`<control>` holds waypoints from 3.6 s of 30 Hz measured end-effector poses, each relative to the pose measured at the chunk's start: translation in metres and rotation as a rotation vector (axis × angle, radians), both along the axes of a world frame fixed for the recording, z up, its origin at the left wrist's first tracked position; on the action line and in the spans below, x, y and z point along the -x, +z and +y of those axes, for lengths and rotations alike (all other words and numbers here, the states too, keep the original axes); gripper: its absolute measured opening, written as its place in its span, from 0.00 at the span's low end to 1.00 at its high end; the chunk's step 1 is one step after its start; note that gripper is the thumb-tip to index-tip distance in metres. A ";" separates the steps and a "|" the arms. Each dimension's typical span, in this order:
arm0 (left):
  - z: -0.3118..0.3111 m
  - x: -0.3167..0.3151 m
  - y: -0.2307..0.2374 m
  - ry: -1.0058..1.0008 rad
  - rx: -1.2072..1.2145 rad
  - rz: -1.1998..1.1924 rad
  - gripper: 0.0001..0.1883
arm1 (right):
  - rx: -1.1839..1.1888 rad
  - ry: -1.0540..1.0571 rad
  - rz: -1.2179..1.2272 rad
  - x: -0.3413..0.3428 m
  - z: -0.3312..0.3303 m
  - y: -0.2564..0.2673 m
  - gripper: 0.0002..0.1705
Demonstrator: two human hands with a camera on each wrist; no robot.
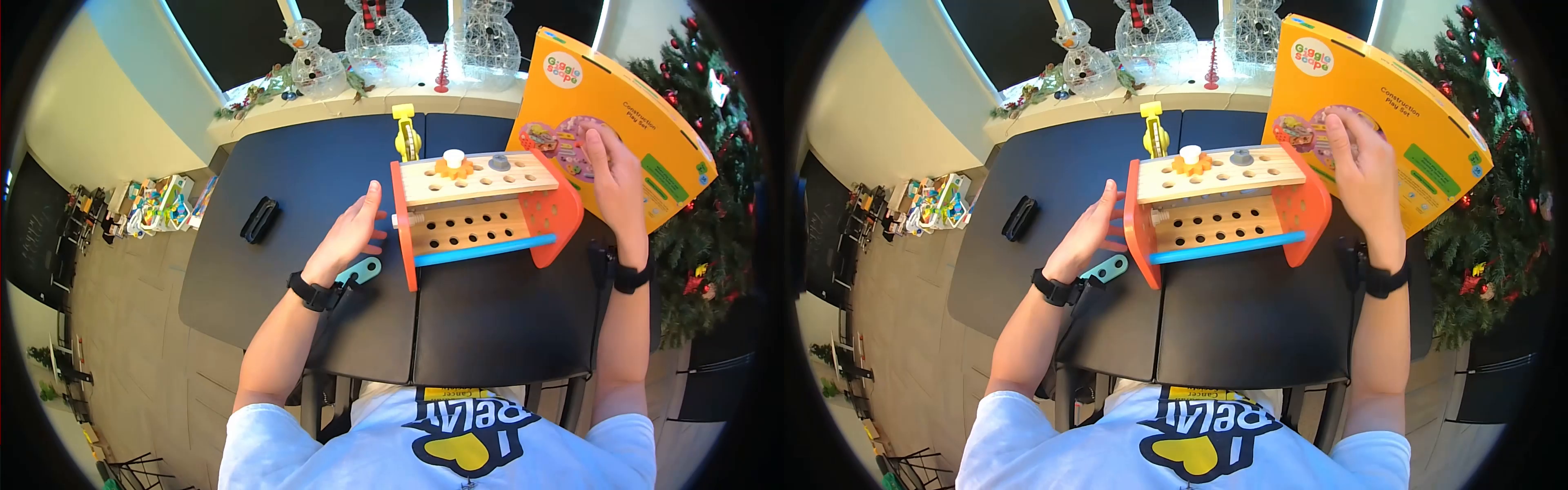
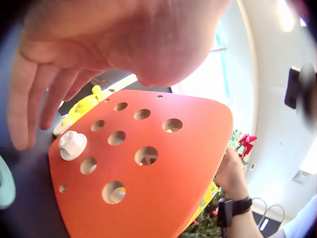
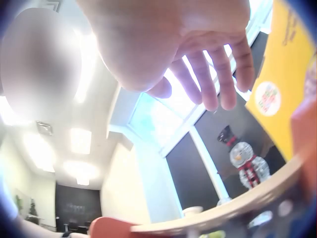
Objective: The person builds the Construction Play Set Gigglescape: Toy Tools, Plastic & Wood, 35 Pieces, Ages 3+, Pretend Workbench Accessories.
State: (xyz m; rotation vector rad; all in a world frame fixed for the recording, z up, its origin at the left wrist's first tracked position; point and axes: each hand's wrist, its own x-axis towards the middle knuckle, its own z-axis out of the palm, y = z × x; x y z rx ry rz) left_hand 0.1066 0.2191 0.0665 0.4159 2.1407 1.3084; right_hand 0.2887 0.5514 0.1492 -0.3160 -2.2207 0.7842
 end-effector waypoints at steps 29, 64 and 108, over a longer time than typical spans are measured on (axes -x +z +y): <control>-0.012 0.017 0.014 -0.240 -0.517 0.185 0.43 | 0.870 0.630 -0.191 -0.005 0.014 -0.066 0.35; -0.075 0.002 0.002 -0.384 0.434 0.694 0.21 | 0.435 0.161 -0.250 0.011 -0.006 -0.074 0.33; -0.215 0.119 -0.071 0.358 0.522 0.717 0.15 | -0.350 0.558 0.107 0.006 -0.109 -0.024 0.16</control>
